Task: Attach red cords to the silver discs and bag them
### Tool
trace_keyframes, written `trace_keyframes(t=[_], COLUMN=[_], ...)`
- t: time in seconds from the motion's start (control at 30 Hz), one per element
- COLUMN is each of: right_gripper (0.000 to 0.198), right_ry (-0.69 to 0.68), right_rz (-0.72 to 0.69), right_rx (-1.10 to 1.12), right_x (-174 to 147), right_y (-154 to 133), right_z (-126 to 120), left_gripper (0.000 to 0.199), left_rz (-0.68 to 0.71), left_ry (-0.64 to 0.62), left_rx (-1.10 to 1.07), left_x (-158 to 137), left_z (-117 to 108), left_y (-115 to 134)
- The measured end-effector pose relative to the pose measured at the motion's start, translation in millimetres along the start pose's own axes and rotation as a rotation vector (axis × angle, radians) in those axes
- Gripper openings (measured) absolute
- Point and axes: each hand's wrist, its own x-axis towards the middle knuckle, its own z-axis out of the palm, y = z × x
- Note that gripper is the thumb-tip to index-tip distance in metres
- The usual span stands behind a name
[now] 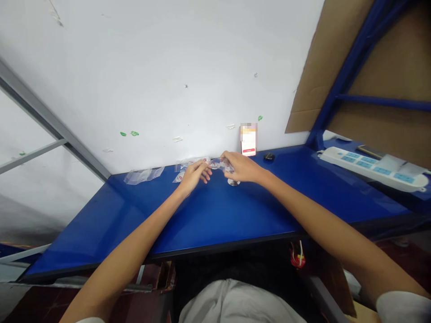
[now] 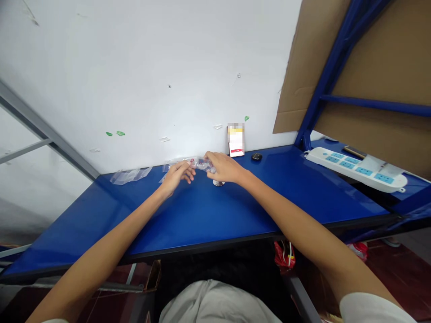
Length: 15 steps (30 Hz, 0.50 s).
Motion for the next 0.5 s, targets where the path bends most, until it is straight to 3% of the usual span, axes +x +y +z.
trace_keyframes(t=[0.23,0.5], right_gripper=[0.037,0.040], right_ry=[-0.001,-0.063], right_rz=[0.150,0.140], right_rx=[0.051,0.005], right_x=[-2.3,-1.1], right_y=[24.6,27.7], right_z=[-13.8,-8.5], left_gripper=[0.025,0.019], left_rz=[0.075,0.292], left_ry=[0.039,-0.019], left_rx=[0.333,0.850], left_x=[7.0,14.7], left_z=[-14.5,-12.7], left_y=[-25.0,-28.3])
